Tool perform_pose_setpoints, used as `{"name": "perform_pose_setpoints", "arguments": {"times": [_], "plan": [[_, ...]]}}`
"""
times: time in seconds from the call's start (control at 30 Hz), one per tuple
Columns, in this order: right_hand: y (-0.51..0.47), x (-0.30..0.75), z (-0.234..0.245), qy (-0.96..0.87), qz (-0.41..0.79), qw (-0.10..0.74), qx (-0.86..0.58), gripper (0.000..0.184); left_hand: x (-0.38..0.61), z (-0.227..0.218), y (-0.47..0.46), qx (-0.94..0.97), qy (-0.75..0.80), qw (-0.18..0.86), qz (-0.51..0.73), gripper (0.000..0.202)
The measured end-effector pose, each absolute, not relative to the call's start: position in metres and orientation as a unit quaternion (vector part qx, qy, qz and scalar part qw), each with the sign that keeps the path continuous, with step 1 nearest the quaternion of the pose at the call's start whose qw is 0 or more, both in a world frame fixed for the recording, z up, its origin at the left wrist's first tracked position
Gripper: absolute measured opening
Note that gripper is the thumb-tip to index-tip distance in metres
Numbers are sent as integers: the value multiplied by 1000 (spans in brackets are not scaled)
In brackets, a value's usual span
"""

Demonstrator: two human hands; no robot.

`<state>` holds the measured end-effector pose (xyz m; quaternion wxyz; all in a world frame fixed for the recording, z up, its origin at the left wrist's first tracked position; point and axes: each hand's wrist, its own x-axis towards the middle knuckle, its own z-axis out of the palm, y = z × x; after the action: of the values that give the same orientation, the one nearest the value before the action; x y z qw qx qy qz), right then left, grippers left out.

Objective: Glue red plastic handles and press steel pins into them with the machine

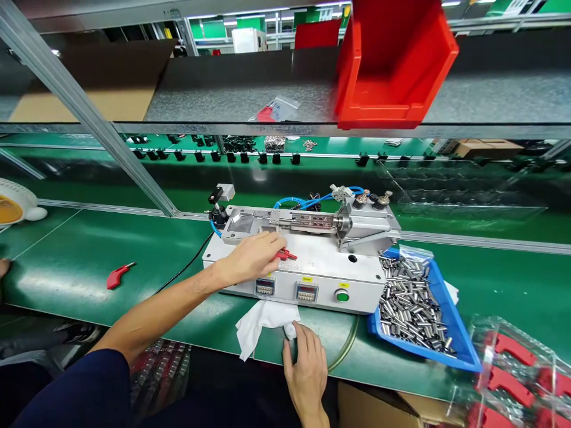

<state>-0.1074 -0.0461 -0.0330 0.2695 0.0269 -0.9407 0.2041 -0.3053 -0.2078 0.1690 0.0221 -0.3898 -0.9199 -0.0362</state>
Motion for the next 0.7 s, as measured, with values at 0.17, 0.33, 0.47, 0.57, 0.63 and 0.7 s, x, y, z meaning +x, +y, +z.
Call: {"name": "perform_pose_setpoints", "arguments": {"times": [0.17,0.33,0.47,0.57,0.63,0.7], "plan": [[-46,-107,-32,-938,195,285,28,33,-322,180,-246,-251,-958,131,-49,20],[-46,-108,-37,-935,202,290,26,34,-351,182,-256,-182,-978,105,-14,15],[-44,-103,-36,-937,240,254,25,37,-350,167,-257,-191,-971,134,-45,19],[-41,-93,-29,-924,316,217,5,41,-336,141,-268,-221,-949,177,-139,29],[-38,-87,-21,-896,392,208,-35,40,-327,120,-278,-242,-927,201,-202,40],[-35,-87,-10,-853,455,234,-101,34,-323,104,-289,-250,-914,212,-237,51]]}}
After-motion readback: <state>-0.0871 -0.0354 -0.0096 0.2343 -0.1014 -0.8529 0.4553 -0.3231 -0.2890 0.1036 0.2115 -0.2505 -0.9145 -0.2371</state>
